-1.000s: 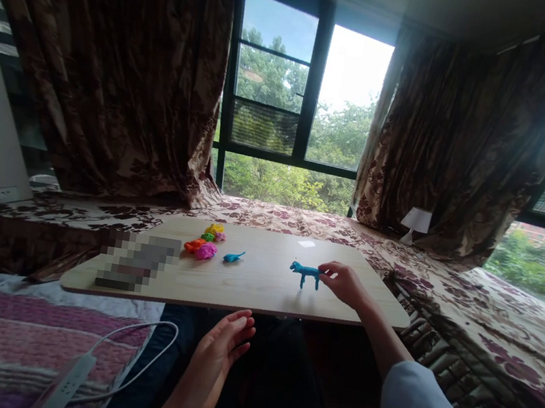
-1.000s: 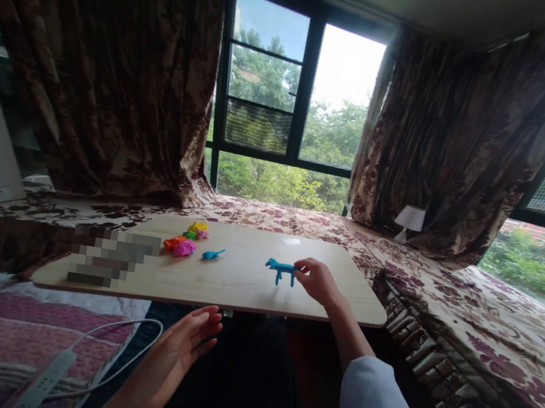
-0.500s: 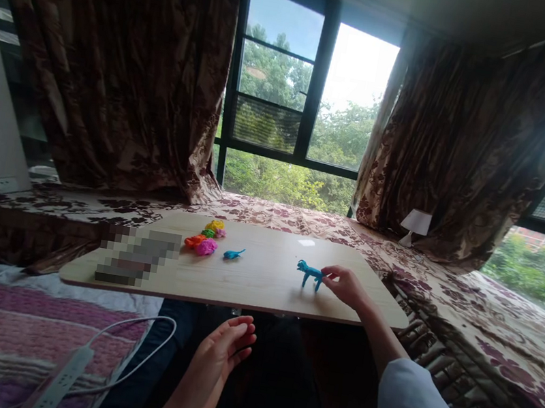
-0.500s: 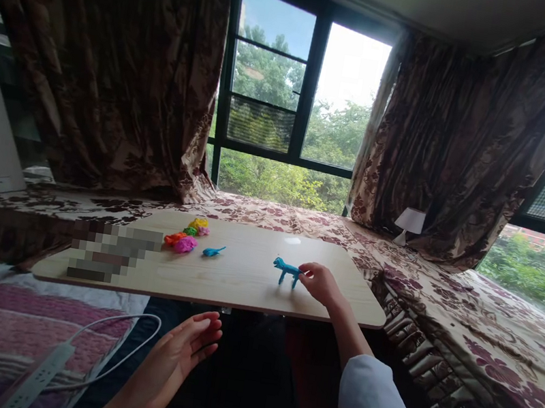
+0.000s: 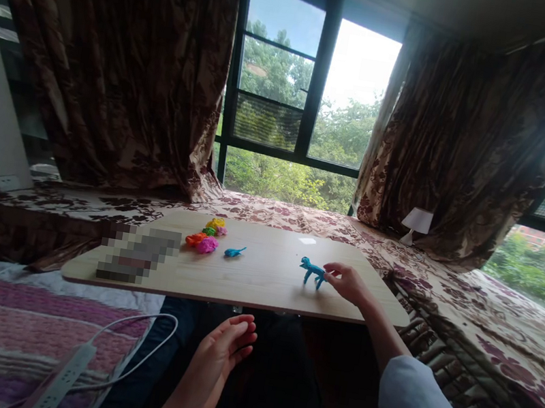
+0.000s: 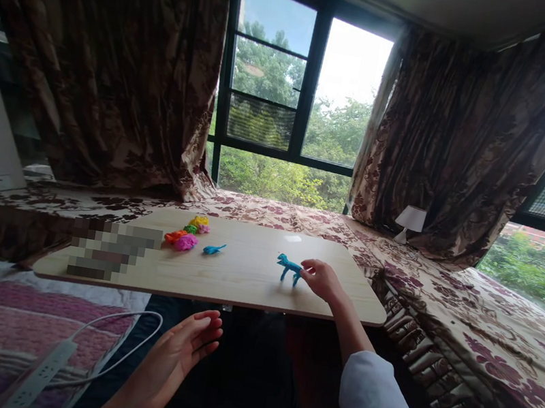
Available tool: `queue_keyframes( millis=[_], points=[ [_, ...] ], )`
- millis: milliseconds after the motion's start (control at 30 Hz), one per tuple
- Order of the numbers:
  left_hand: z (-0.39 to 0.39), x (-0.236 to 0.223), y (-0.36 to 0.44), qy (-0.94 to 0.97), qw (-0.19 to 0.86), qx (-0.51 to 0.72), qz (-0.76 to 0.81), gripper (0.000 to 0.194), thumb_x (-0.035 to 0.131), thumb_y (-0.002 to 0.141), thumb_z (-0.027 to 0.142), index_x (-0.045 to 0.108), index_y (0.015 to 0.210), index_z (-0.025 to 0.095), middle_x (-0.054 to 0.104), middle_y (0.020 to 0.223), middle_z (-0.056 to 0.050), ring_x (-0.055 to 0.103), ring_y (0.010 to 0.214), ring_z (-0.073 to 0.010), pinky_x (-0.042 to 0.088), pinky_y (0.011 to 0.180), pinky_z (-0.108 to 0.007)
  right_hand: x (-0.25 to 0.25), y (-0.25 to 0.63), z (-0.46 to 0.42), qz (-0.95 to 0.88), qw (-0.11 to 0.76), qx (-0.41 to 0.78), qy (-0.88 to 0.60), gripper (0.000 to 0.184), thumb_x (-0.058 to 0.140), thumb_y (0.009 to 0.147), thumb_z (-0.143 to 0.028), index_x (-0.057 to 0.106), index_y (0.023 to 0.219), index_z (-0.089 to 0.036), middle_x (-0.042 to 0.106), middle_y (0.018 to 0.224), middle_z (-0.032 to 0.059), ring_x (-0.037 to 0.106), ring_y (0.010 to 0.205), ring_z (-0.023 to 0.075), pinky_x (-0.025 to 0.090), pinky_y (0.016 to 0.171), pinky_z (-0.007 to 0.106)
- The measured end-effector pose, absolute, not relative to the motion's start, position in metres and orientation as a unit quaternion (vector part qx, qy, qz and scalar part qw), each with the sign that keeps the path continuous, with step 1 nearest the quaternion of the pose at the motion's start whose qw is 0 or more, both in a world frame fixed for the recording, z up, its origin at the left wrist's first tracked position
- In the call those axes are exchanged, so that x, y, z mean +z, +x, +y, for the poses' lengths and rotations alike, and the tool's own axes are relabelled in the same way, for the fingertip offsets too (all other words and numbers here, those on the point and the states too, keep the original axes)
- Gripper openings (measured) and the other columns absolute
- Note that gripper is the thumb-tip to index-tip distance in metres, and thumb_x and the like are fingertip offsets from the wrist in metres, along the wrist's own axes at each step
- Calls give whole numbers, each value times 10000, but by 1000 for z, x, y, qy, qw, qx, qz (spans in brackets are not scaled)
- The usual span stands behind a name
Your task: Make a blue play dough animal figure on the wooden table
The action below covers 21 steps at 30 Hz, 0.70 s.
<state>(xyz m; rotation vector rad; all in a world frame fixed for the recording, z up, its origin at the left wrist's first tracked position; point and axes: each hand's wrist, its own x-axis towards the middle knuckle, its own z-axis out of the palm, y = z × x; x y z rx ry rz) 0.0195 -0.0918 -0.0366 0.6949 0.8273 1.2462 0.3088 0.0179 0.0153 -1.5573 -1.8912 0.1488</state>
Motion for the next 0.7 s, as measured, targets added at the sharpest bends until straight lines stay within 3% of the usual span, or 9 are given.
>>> queue_keyframes(
  millis=[333,467,700],
  points=[
    [-85,-39,18,329,656,562,380,258,687,683,277,667,915,166,664,928,-75,616,826,-157,486,725,-269,23,296,12,-735,362,109,-563,207,592,745,-284,696,896,-189,710,848,51,639,791,214,477,750,329],
    [-82,-20,19,371,592,605,384,282,704,654,294,674,902,164,686,916,-67,618,814,-151,460,725,-243,45,272,-17,-765,367,168,-502,280,547,800,-359,665,987,-189,702,920,37,639,855,203,494,772,312],
    [-95,15,25,490,445,638,393,275,677,683,279,665,949,209,680,959,-51,598,882,-183,413,826,-269,79,226,-68,-784,386,297,-385,293,607,771,-376,656,997,-197,690,944,41,637,870,221,514,775,332]
  ],
)
